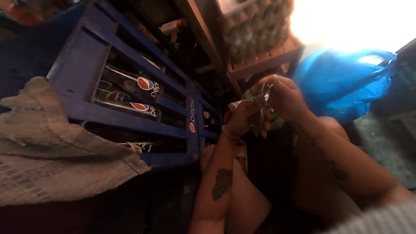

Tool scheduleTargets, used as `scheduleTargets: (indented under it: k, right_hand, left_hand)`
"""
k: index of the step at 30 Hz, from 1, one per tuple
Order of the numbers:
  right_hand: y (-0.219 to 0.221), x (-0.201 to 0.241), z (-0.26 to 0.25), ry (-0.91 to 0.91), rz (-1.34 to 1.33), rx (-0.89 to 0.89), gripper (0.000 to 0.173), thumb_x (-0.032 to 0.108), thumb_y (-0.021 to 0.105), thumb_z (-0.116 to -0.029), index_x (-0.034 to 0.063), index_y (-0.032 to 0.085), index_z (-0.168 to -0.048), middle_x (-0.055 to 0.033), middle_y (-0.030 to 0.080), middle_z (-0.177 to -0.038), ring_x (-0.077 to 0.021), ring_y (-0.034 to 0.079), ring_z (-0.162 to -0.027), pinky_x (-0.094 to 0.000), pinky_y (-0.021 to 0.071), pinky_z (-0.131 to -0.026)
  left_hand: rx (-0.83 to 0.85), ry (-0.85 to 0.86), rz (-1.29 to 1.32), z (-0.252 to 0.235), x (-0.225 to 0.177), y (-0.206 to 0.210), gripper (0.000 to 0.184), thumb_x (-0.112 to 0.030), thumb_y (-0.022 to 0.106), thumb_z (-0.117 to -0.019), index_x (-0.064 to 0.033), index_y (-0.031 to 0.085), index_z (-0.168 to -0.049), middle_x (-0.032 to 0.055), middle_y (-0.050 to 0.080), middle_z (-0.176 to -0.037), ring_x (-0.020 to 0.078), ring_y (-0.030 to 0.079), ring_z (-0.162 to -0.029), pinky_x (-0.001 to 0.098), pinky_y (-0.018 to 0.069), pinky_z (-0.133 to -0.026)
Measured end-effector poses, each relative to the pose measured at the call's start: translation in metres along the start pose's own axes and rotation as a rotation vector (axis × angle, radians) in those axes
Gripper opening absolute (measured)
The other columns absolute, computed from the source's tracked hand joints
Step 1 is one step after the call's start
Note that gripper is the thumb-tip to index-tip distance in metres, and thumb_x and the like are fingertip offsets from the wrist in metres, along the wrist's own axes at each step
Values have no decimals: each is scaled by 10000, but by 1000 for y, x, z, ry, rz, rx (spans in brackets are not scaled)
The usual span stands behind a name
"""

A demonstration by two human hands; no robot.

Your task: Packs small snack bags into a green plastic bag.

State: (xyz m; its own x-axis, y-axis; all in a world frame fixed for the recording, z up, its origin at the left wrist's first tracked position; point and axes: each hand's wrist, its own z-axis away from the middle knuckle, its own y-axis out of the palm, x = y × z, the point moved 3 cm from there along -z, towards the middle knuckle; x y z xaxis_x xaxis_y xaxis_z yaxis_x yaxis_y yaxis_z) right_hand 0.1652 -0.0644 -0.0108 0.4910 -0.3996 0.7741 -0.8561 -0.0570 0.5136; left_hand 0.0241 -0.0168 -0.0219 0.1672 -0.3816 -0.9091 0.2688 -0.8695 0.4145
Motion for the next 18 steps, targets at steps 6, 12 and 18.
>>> scheduleTargets:
  k: [6, 12, 18]
  right_hand:
    - [-5, -3, -1, 2, -23, 42, 310, 300, 486, -1072, 115, 731, -1029, -35, 738, -1021, -106, 699, -952, -277, 586, -854]
    - [-5, -1, -1, -12, -11, 29, 306, 251, 454, -1078, 121, 724, -1009, -20, 738, -1005, -97, 697, -954, -273, 583, -863]
    - [-5, 2, -1, -30, 65, 1, 316, 204, 431, -1062, 120, 719, -965, -8, 739, -982, -80, 692, -907, -263, 583, -816]
  left_hand:
    - [66, -12, 22, 2, 1, -1, 445, -435, 514, -1056, -83, 754, -928, 70, 751, -738, 134, 716, -573, 285, 596, -479]
    - [84, -11, 47, 1, 2, -2, 435, -407, 512, -1063, -63, 750, -943, 81, 750, -740, 141, 720, -581, 286, 601, -492]
    - [57, -47, 19, 2, 3, -1, 423, -434, 529, -1046, -91, 747, -931, 70, 752, -753, 139, 721, -588, 296, 609, -500]
